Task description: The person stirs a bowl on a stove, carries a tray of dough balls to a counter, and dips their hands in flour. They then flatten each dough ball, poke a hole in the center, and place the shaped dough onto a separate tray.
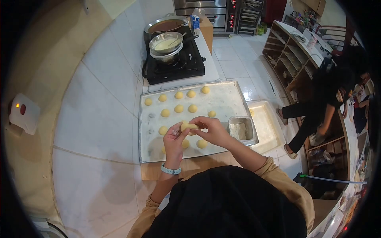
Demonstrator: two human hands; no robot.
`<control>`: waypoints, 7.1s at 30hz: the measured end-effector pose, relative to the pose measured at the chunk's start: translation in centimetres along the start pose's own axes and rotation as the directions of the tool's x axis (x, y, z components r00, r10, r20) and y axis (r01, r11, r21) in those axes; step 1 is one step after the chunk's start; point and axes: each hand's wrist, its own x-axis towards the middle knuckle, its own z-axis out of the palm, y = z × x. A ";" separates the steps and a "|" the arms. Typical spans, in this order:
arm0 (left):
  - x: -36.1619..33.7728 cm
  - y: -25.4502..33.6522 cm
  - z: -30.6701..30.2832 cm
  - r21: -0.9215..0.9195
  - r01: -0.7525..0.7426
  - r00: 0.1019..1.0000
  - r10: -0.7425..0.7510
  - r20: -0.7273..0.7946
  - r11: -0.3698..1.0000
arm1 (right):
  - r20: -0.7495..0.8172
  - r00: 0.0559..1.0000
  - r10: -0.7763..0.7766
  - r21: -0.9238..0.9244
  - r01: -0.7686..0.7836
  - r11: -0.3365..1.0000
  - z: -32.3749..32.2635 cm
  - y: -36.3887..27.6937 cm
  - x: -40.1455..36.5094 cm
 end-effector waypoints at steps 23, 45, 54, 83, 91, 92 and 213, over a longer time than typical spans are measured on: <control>2.7 -0.4 -1.8 -0.098 0.266 0.936 -0.233 0.263 0.959 | -0.144 0.987 0.065 0.116 -0.049 0.992 0.6 0.1 -0.1; 1.6 0.5 0.0 -0.105 0.259 0.956 -0.240 0.169 0.960 | -0.150 0.951 0.269 0.342 -0.205 0.917 -1.4 0.3 -1.8; 2.2 0.3 -0.6 -0.025 0.361 0.907 -0.345 0.240 0.932 | -0.058 0.958 0.280 0.248 -0.258 0.934 -1.6 -0.2 -1.5; 1.6 -1.0 6.7 0.160 0.192 0.923 -0.234 0.307 0.968 | 0.095 0.845 0.526 0.497 -0.498 0.711 -7.0 3.3 -5.1; 1.0 -3.5 11.6 0.058 0.144 0.925 -0.155 0.347 0.988 | -0.036 0.857 0.515 0.642 -0.375 0.669 -10.3 3.6 -6.2; 0.8 -3.6 12.1 0.106 0.082 0.928 -0.115 0.354 0.991 | -0.039 0.858 0.513 0.645 -0.370 0.668 -10.6 3.6 -6.3; -2.4 -7.7 23.0 0.197 -0.094 0.901 -0.001 0.435 0.976 | -0.217 0.795 0.566 0.793 -0.194 0.577 -17.7 5.8 -11.8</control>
